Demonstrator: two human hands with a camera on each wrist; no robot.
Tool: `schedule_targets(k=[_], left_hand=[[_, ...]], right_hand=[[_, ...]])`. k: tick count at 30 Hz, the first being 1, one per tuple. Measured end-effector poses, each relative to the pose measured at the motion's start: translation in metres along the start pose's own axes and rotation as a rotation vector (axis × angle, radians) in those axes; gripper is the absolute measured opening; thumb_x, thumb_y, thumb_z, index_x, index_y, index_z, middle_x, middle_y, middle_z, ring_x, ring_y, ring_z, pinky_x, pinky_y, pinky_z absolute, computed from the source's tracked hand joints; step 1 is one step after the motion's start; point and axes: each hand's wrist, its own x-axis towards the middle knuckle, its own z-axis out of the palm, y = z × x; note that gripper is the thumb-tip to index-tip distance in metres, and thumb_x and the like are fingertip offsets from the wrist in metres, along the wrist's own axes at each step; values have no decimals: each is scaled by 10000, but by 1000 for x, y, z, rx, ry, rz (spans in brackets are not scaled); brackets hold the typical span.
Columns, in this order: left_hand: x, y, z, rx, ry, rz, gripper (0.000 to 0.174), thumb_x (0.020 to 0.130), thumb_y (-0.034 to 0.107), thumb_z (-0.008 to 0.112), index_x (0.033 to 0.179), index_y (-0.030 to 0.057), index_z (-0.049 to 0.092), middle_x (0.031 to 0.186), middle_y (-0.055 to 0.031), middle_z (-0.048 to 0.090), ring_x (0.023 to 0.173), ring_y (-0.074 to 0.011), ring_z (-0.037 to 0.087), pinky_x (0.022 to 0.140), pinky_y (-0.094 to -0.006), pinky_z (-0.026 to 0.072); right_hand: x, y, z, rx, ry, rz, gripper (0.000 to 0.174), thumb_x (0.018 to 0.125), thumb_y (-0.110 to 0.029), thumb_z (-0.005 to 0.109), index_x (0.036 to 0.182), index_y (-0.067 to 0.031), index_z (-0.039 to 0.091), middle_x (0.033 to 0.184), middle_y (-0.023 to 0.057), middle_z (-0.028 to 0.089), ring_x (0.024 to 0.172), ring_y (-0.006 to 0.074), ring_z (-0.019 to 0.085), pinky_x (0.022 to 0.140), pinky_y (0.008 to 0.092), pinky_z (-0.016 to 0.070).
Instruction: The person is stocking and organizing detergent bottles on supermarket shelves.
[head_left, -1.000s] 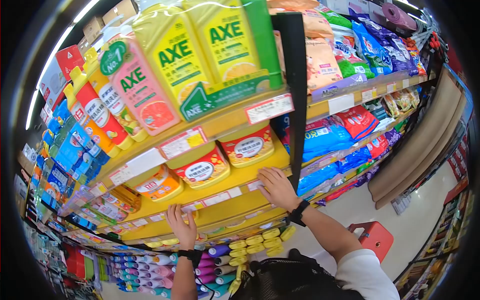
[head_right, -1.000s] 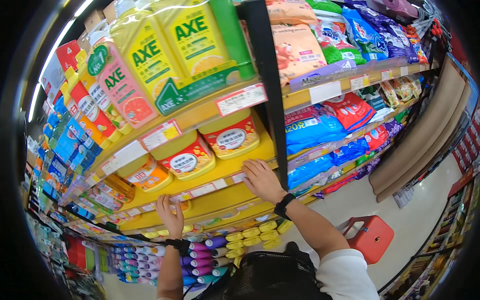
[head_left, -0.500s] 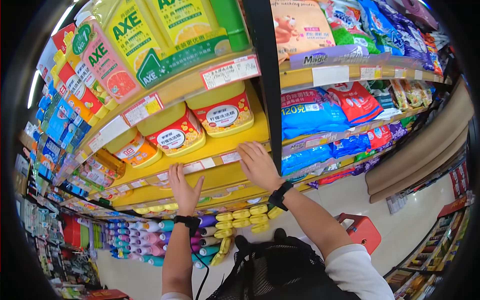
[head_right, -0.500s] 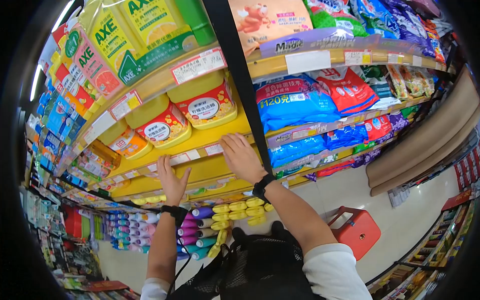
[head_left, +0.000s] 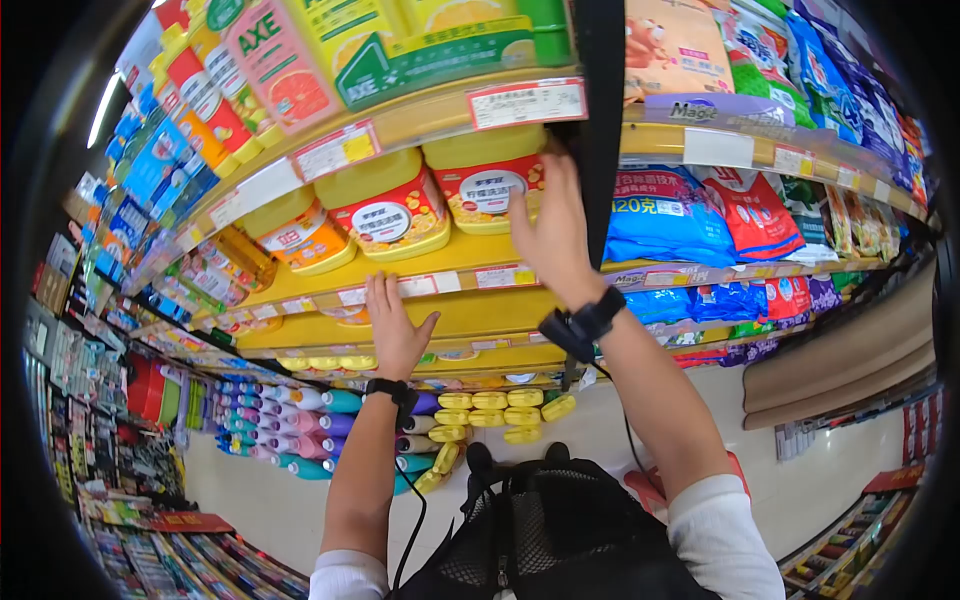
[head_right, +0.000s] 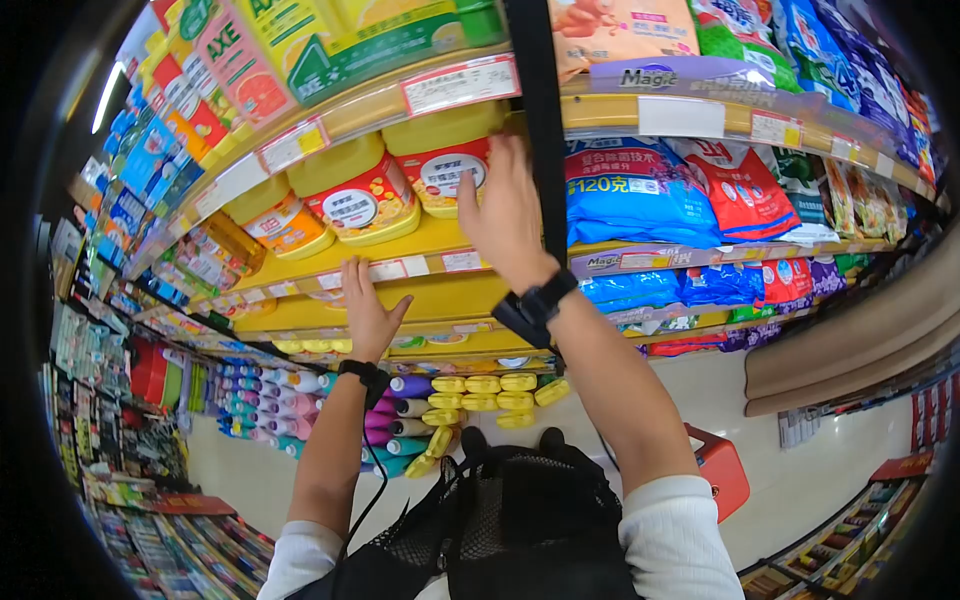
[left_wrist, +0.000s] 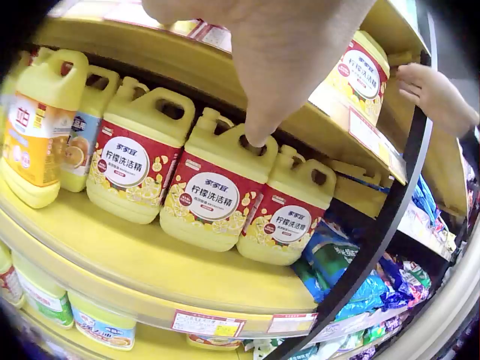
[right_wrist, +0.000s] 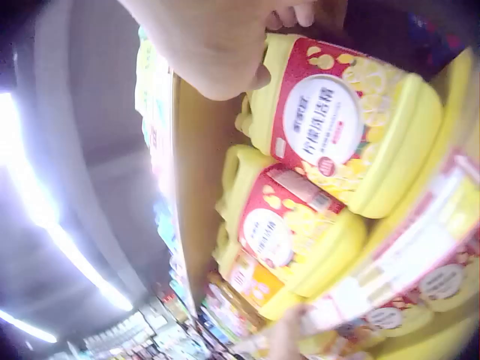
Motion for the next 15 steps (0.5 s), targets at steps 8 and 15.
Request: schedule_targets(k=[8, 15], left_hand=[[-2, -1, -9, -32, -80, -20, 991, 684, 230, 855, 1436, -38, 269, 1506, -278, 241, 1431, -450, 177, 1170, -489, 232], [0, -1, -11, -33, -97, -28, 1023, 679, 265, 860, 1442, -48, 254, 1511, -287, 223, 1435, -453, 162, 1171, -495, 223]], right_hand=[[73, 34, 51, 117, 110, 134, 348, 854, -180, 646, 1141, 13, 597, 1121, 258, 638, 1074, 428, 593, 924, 437, 469], [77, 37, 51, 181, 124, 90, 325, 834, -137, 625, 1119, 19, 615, 1051, 264, 664, 1041, 418, 625, 877, 417, 490]])
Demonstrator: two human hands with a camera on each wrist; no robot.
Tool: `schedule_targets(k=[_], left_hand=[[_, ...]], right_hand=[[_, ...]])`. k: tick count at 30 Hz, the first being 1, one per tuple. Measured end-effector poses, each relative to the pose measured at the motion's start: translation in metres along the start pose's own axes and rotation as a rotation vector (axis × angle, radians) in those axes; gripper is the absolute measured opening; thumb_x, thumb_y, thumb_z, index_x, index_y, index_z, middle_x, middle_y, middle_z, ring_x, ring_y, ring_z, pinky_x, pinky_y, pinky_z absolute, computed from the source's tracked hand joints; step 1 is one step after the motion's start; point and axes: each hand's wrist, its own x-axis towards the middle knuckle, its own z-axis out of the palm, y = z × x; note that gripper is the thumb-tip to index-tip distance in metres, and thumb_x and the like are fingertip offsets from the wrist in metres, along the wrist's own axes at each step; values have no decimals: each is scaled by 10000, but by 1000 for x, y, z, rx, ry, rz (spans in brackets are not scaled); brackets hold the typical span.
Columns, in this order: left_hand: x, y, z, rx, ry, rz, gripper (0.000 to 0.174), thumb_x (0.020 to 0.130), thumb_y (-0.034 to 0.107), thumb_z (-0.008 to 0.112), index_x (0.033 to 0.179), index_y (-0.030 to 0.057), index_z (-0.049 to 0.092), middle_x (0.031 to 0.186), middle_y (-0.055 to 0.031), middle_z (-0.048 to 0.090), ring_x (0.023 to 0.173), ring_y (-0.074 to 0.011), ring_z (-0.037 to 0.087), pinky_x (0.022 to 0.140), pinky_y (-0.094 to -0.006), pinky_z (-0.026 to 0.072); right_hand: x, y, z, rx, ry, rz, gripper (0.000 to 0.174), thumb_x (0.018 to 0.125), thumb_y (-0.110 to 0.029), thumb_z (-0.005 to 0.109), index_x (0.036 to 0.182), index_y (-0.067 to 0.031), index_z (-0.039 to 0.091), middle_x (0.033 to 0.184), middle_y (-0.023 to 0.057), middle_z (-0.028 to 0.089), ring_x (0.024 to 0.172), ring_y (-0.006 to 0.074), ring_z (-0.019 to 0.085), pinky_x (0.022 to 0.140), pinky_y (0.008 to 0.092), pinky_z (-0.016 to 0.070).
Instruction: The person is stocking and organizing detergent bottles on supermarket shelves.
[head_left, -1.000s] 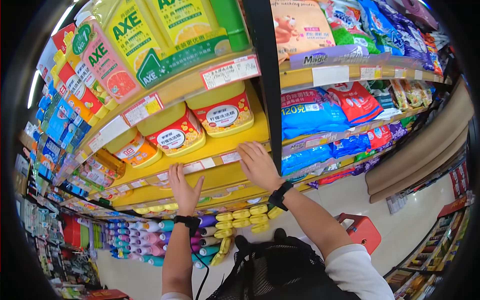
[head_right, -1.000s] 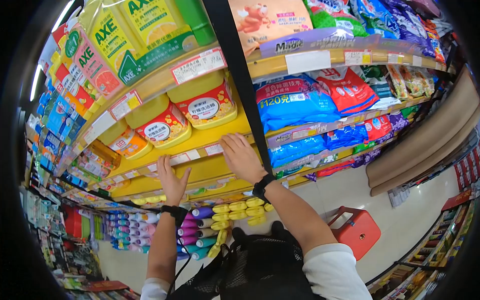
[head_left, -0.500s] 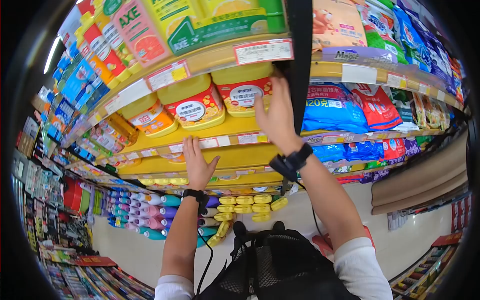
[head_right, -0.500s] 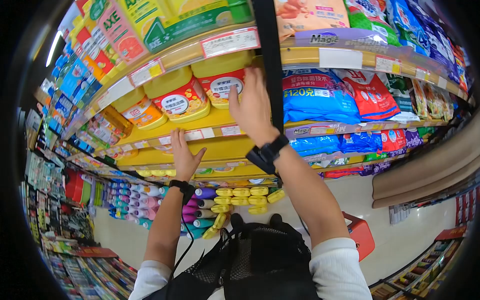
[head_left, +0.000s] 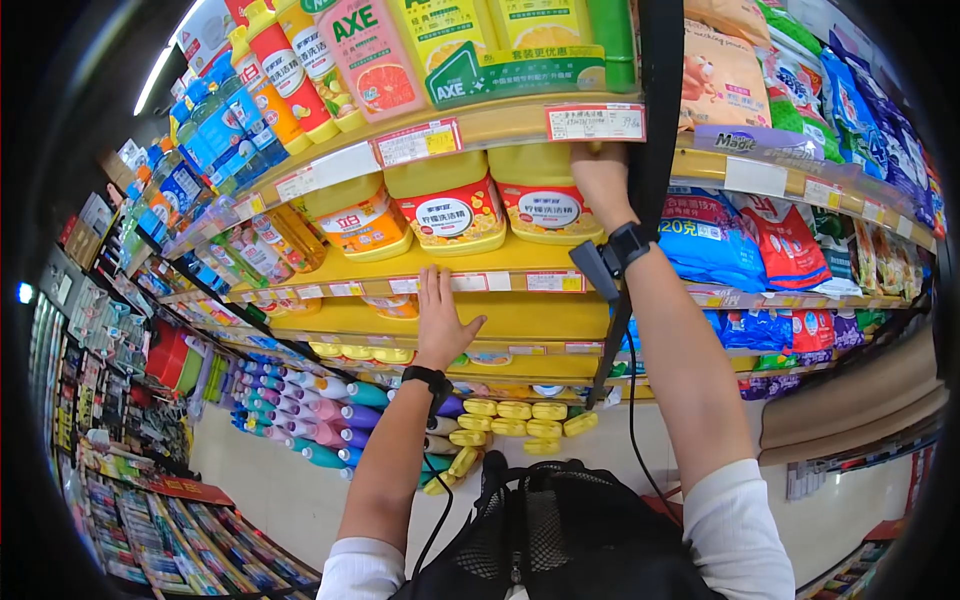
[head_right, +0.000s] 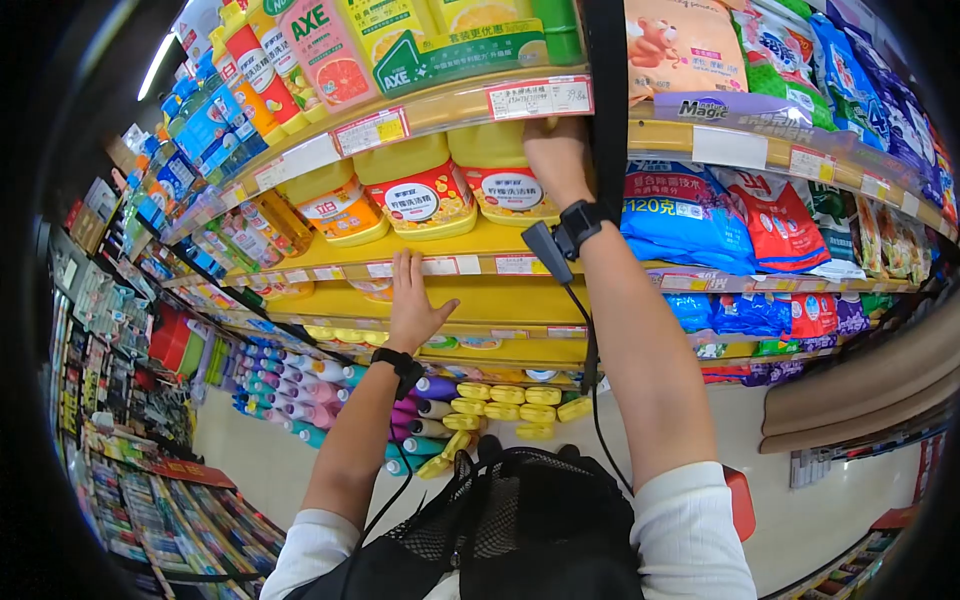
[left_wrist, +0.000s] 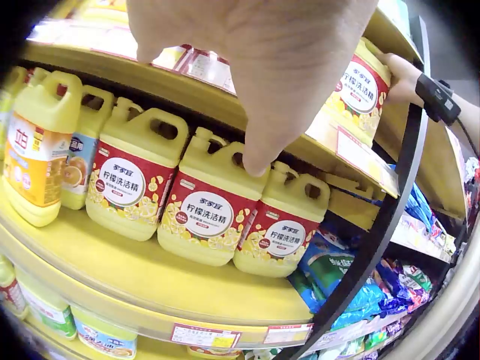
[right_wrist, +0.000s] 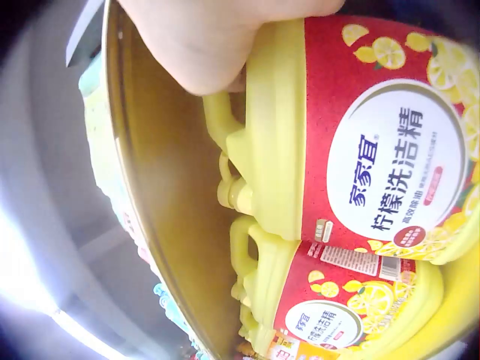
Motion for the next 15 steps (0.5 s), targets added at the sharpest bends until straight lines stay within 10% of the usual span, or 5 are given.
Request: schedule_targets(k=[5, 11, 15], left_hand=[[-1, 2, 1, 3, -15, 8, 1049, 689, 309, 856, 1448, -66, 237, 1515, -295, 207, 1441, -451, 141, 1170, -494, 217], [-2, 16, 2, -185, 63, -48, 842, 817, 281, 773, 1433, -60, 312, 1458, -283, 345, 1398, -446, 281, 1142, -490, 285], [-5, 39, 1, -963, 35, -307, 596, 971, 276, 585, 1434, -9, 340, 1465, -203, 391, 1327, -405, 422, 1093, -492, 380]], right_hand=[[-26, -47, -28, 127, -195, 238, 348, 779, -87, 588, 1106, 31, 606, 1055, 305, 624, 993, 434, 608, 842, 458, 484], [-64, -68, -51, 105, -169, -34, 134, 806, -20, 618, 937, 4, 605, 936, 176, 617, 894, 384, 597, 802, 417, 477], [-89, -72, -69, 29, -165, -132, 103, 897, -79, 619, 943, 13, 611, 958, 166, 622, 891, 346, 616, 797, 379, 488]])
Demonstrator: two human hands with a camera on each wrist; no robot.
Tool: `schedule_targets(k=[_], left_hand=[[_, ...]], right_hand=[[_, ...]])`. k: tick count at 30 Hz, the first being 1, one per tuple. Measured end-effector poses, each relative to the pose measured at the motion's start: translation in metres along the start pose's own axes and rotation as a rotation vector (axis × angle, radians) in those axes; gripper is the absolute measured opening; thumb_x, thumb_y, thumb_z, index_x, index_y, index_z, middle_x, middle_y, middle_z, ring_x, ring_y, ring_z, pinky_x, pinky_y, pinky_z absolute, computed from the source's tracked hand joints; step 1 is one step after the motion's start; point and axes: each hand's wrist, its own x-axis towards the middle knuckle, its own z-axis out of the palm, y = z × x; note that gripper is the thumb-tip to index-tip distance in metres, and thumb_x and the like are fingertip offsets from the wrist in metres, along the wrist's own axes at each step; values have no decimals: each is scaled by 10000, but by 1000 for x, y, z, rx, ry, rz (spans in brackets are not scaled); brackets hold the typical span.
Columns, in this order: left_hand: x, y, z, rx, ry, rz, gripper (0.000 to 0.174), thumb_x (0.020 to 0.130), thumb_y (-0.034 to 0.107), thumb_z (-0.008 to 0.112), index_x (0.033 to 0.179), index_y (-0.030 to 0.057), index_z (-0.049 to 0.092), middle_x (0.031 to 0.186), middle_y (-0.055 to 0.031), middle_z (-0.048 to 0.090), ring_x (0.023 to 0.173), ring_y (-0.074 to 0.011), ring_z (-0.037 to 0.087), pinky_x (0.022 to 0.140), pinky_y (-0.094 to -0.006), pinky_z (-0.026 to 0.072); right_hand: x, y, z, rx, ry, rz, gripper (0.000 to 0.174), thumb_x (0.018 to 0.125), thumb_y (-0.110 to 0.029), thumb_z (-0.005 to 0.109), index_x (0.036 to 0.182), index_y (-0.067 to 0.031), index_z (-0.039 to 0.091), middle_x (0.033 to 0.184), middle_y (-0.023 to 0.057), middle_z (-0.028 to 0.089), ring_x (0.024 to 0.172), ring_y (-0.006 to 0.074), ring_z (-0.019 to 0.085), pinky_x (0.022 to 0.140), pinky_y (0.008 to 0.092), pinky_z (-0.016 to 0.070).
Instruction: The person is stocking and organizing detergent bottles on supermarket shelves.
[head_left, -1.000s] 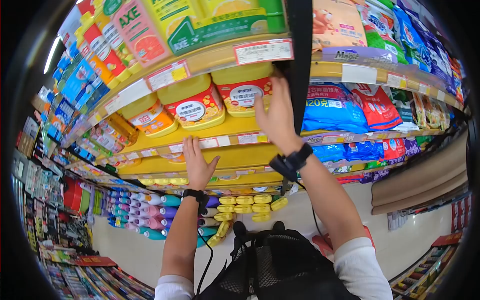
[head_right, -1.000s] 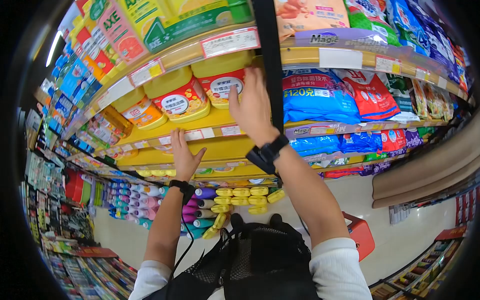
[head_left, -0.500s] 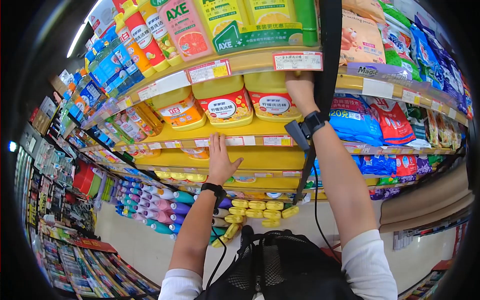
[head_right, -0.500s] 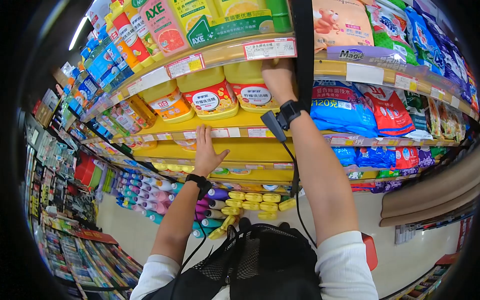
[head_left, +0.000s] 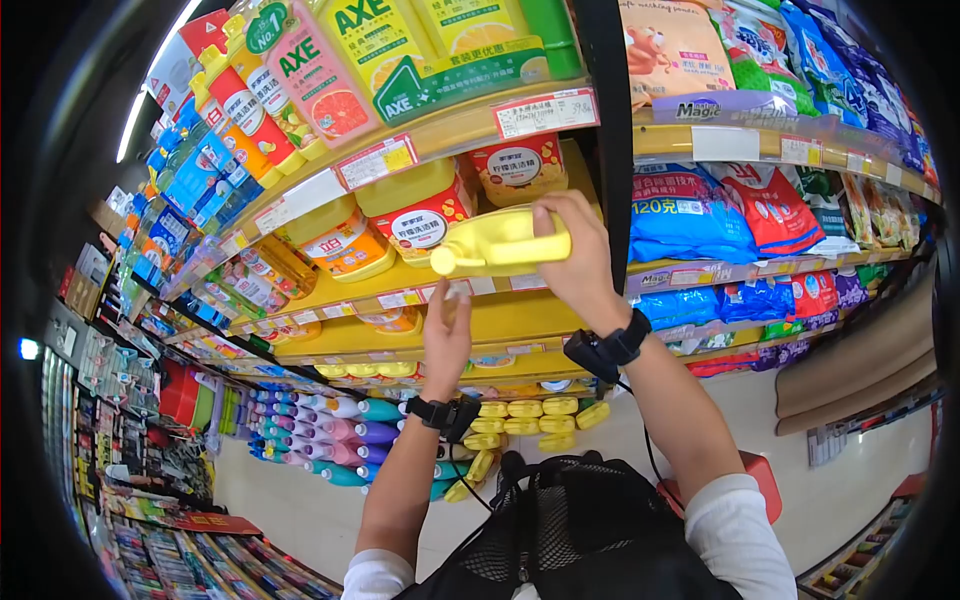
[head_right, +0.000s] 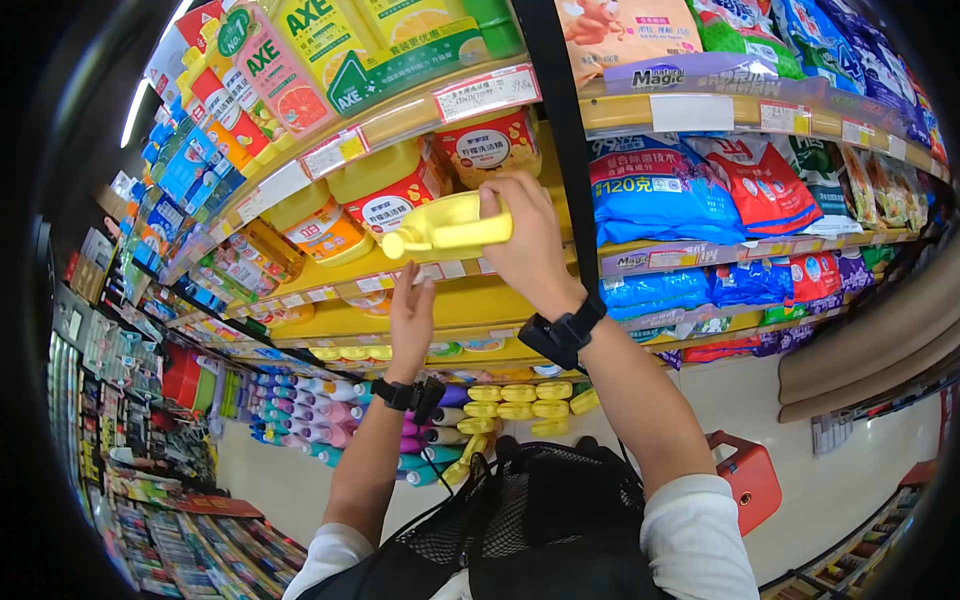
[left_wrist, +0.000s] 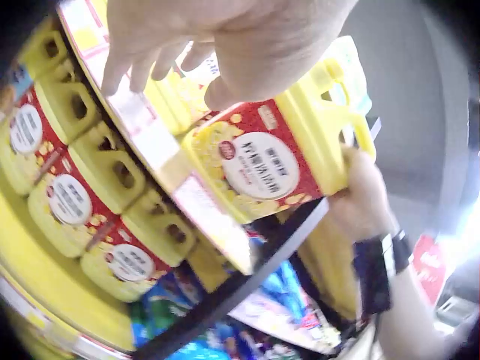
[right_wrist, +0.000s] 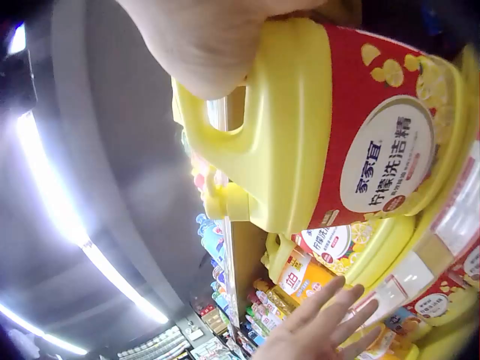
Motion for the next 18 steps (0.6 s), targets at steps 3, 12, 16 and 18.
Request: schedule_targets(k=[3, 12, 16, 18], left_hand=[[-5, 55, 8, -597, -166, -361, 537, 1022, 360, 460, 1413, 4, 370, 1462, -180, 405, 1288, -388, 475, 1039, -495, 447], [20, 89, 12, -921, -339, -631, 521, 975, 484, 517, 1264, 52, 551, 1147, -93, 674, 1046, -231, 658, 920, -401, 539], [13, 82, 18, -839, -284, -608, 375, 962, 341, 576, 1200, 51, 568, 1109, -103, 679, 959, -220, 685, 790, -375, 586], [7, 79, 18, -827, -248, -617, 314, 954, 264, 598, 1168, 36, 570, 1094, -101, 672, 942, -213, 677, 791, -371, 573]], right_hand=[[-20, -1, -6, 6, -32, -5, 140, 919, -129, 608, 982, -6, 623, 992, 159, 611, 924, 354, 580, 830, 425, 456], [-63, -5, -26, -133, -123, -108, 349, 884, -228, 680, 1113, 23, 603, 1222, 203, 560, 1148, 388, 542, 956, 433, 452], [-83, -9, -34, -5, -200, 224, 612, 877, -385, 694, 1292, 23, 502, 1432, 305, 365, 1293, 473, 427, 1052, 474, 400], [-90, -9, -39, 22, -219, 226, 611, 873, -376, 703, 1292, 23, 507, 1436, 300, 364, 1313, 464, 412, 1059, 473, 397]])
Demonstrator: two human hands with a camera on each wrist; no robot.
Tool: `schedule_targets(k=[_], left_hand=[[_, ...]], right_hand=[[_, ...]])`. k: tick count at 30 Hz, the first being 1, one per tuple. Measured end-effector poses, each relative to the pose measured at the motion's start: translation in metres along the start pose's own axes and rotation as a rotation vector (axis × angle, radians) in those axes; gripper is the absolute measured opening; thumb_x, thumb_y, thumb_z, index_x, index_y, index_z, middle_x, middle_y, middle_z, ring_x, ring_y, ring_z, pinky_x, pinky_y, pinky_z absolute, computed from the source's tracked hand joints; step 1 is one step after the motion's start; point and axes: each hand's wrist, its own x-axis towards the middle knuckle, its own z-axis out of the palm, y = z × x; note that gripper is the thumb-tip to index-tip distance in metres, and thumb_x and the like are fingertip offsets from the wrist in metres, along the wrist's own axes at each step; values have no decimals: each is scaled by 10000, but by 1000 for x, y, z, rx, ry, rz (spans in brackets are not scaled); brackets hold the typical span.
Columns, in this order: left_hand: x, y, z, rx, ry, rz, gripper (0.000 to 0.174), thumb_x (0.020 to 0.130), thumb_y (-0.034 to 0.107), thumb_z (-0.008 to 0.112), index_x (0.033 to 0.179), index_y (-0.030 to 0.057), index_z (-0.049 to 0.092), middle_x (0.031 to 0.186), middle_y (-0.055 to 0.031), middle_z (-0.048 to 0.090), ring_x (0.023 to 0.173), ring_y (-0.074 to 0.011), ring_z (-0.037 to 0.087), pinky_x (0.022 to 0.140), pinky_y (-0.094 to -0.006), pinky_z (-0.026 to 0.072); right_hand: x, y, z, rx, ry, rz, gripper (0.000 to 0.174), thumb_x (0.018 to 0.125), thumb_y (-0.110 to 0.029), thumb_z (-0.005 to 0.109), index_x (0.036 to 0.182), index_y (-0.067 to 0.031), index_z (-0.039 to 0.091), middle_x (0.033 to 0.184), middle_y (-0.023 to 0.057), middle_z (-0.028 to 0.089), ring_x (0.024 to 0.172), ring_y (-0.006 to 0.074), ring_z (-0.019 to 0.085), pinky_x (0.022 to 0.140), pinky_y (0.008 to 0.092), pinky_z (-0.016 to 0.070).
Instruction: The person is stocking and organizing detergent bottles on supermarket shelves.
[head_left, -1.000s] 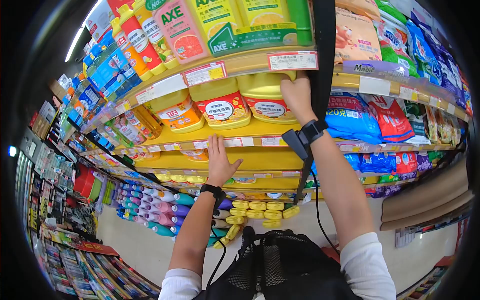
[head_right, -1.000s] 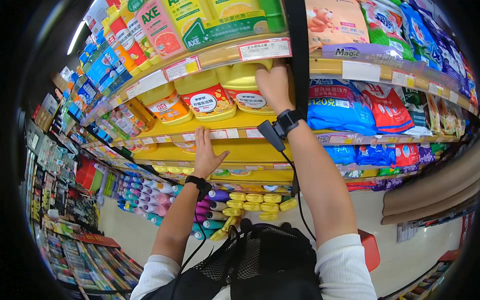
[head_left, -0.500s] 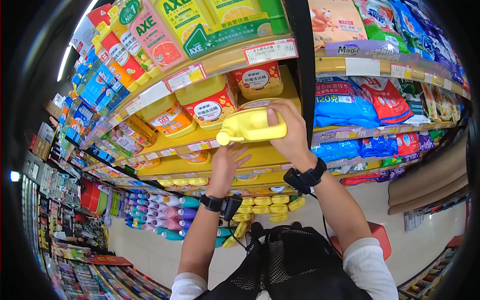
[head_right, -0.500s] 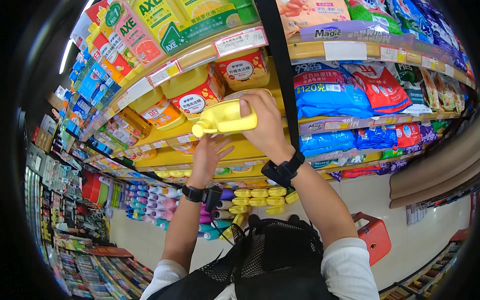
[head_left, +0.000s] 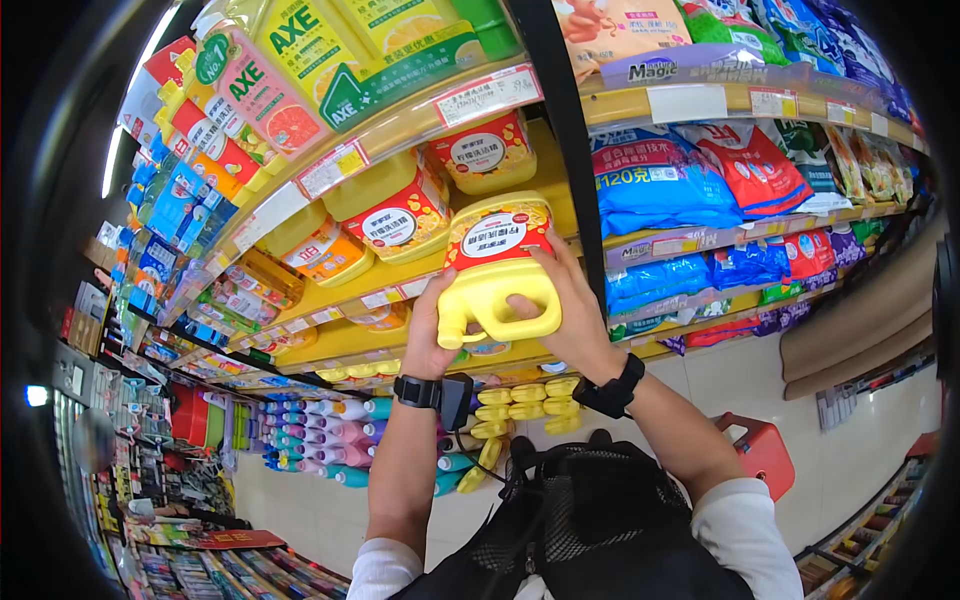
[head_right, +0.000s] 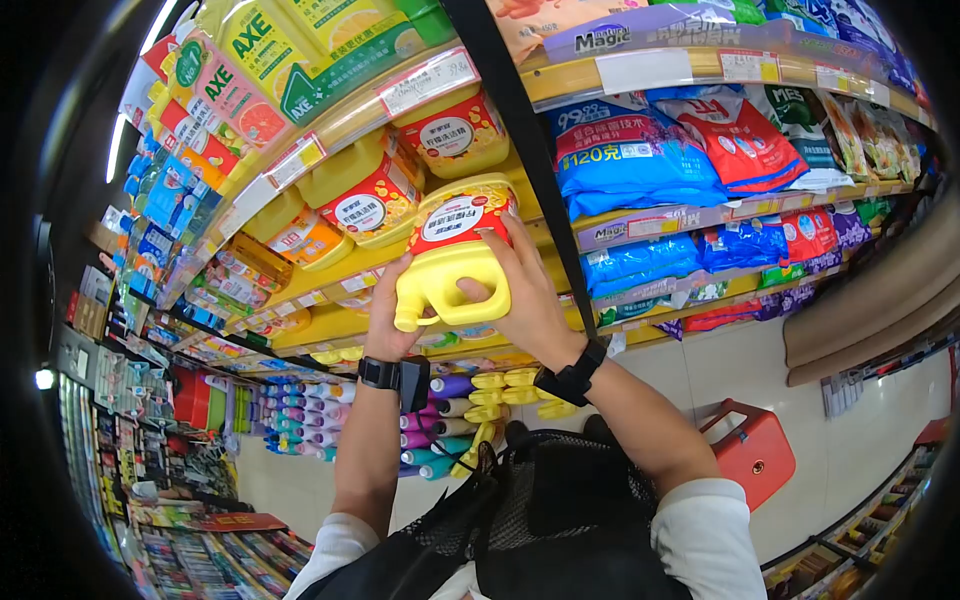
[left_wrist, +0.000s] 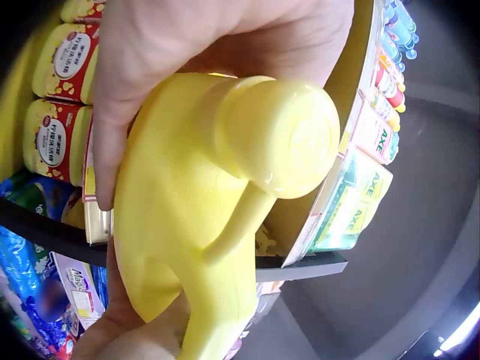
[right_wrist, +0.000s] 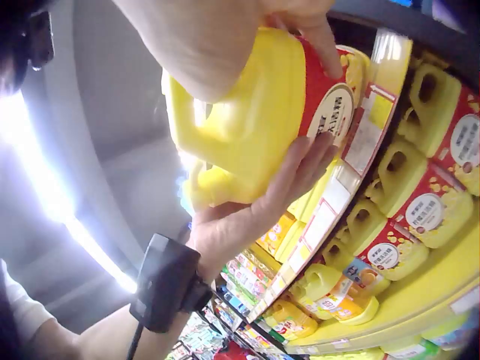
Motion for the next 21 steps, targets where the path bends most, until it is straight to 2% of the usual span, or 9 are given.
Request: schedule_targets(k=[4, 7, 9, 10, 11, 13, 17, 20, 21], left_hand=[[-23, -6, -4, 129, 53, -5, 352, 948, 279, 605, 1186, 23, 556, 1086, -113, 668, 951, -211, 671, 820, -353, 561], [-58, -13, -6, 127, 76, 11, 353, 941, 220, 582, 1217, 5, 533, 1119, -133, 658, 984, -241, 666, 848, -377, 555], [-81, -15, -1, 139, 136, 46, 408, 926, 186, 576, 1280, 0, 493, 1170, -155, 643, 1031, -265, 654, 883, -389, 544], [-90, -12, -14, 154, 173, -38, 470, 918, 178, 574, 1332, -8, 450, 1220, -176, 620, 1082, -281, 637, 935, -397, 523], [-95, -14, -19, 206, 158, -3, 473, 919, 187, 569, 1329, -18, 452, 1234, -184, 610, 1090, -287, 633, 957, -403, 512], [-107, -13, -20, 190, 195, -60, 470, 926, 194, 555, 1330, -22, 450, 1238, -185, 608, 1091, -291, 631, 955, -407, 513], [-110, -23, -26, 176, 270, -64, 425, 933, 235, 548, 1279, -8, 499, 1182, -167, 638, 1033, -269, 657, 898, -394, 541], [-93, -41, -72, 125, 302, -154, 403, 948, 308, 529, 1207, 2, 553, 1119, -149, 669, 960, -240, 680, 824, -368, 566], [-87, -46, -87, 101, 282, -188, 409, 953, 318, 516, 1205, -2, 554, 1138, -151, 662, 990, -248, 671, 854, -373, 556]], right_hand=[[-22, 2, -8, -28, -36, -82, 630, 850, -371, 731, 1295, 20, 515, 1446, 292, 356, 1345, 463, 381, 1076, 486, 384], [-45, -6, -9, 6, -12, -231, 640, 798, -318, 788, 1299, -8, 536, 1462, 283, 344, 1362, 515, 328, 1087, 536, 361], [-60, -20, -11, 26, -81, -234, 654, 784, -301, 802, 1308, -16, 534, 1478, 286, 320, 1367, 525, 309, 1091, 558, 348], [-69, -26, -10, 58, -102, -207, 659, 785, -308, 800, 1312, -16, 530, 1481, 283, 316, 1374, 527, 294, 1091, 560, 345], [-75, -30, -8, 91, -121, -182, 665, 786, -314, 798, 1315, -16, 526, 1485, 279, 313, 1381, 529, 280, 1092, 562, 343], [-87, -31, 0, 116, -171, -149, 672, 792, -327, 791, 1322, -17, 518, 1485, 279, 306, 1391, 534, 250, 1095, 563, 338], [-98, -21, 17, 164, -267, -43, 683, 807, -352, 774, 1336, -19, 499, 1485, 279, 293, 1402, 544, 205, 1102, 566, 324], [-96, -11, 28, 125, -360, 64, 699, 828, -352, 752, 1355, -8, 449, 1477, 292, 287, 1379, 562, 227, 1097, 576, 324], [-97, -5, 32, 120, -381, 105, 703, 831, -350, 749, 1358, -5, 437, 1475, 293, 289, 1374, 565, 233, 1094, 577, 326]])
